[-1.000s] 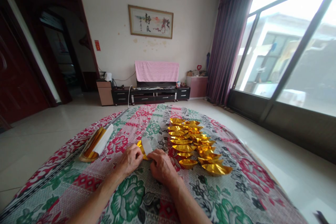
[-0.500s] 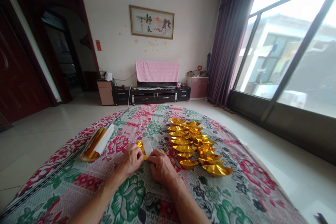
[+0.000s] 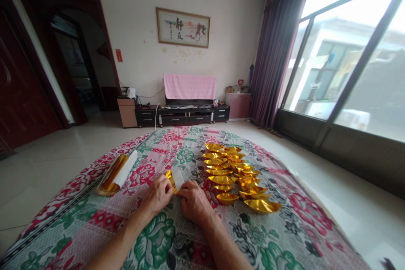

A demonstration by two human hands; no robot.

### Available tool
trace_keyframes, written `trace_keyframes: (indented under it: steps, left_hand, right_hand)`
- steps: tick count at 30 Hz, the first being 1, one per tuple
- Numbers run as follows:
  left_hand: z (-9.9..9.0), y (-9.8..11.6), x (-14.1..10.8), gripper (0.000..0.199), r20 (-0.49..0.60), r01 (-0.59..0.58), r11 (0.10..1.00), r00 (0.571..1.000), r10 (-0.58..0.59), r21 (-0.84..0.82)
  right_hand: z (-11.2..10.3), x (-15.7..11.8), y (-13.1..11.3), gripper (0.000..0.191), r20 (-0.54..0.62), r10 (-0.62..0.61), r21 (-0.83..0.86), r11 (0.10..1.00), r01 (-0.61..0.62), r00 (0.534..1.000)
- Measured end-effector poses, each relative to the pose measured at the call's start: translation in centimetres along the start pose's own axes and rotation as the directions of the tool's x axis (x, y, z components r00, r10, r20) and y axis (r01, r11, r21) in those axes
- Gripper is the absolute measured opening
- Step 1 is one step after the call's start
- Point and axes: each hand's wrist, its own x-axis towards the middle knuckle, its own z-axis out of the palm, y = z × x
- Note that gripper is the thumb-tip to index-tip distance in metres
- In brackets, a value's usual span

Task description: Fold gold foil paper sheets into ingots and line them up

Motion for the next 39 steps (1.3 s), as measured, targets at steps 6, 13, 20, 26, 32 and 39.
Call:
trace_keyframes:
  steps: [6, 13, 20, 26, 32, 39]
  left_hand:
    - [0.06, -0.02, -0.07, 0.014, -0.010, 0.012, 1.000, 1.000, -0.012, 0.001]
    - [-0.03, -0.21, -0.17, 0.010, -0.021, 0.017, 0.998, 1.000, -0.018, -0.060]
    - [0.16, -0.52, -0.10, 0.008, 0.004, 0.020, 0.993, 1.000, -0.019, -0.116]
    - [0.26, -0.46, -0.04, 0.008, -0.007, 0.037, 0.993, 0.999, -0.038, -0.116]
    - [0.39, -0.52, -0.03, 0.008, -0.003, 0.045, 0.993, 0.999, -0.045, -0.113]
    - [0.16, -0.50, -0.06, 0.009, -0.015, 0.029, 0.991, 0.999, -0.031, -0.128]
  right_hand:
    - [-0.10, -0.01, -0.22, 0.040, 0.000, 0.018, -0.007, 1.000, -0.018, 1.000]
    - [-0.15, 0.03, -0.27, 0.038, 0.005, 0.023, -0.019, 1.000, -0.023, 1.000]
    - [-0.40, 0.11, -0.35, 0.039, 0.035, -0.073, -0.024, 0.997, 0.074, 0.997]
    - [-0.27, 0.36, -0.25, 0.037, 0.054, -0.127, 0.000, 0.992, 0.127, 0.990]
    - [-0.09, 0.43, -0.41, 0.033, 0.030, -0.101, 0.004, 0.995, 0.101, 0.994]
    - [-0.51, 0.34, -1.00, 0.039, 0.054, -0.068, -0.004, 0.998, 0.069, 0.996]
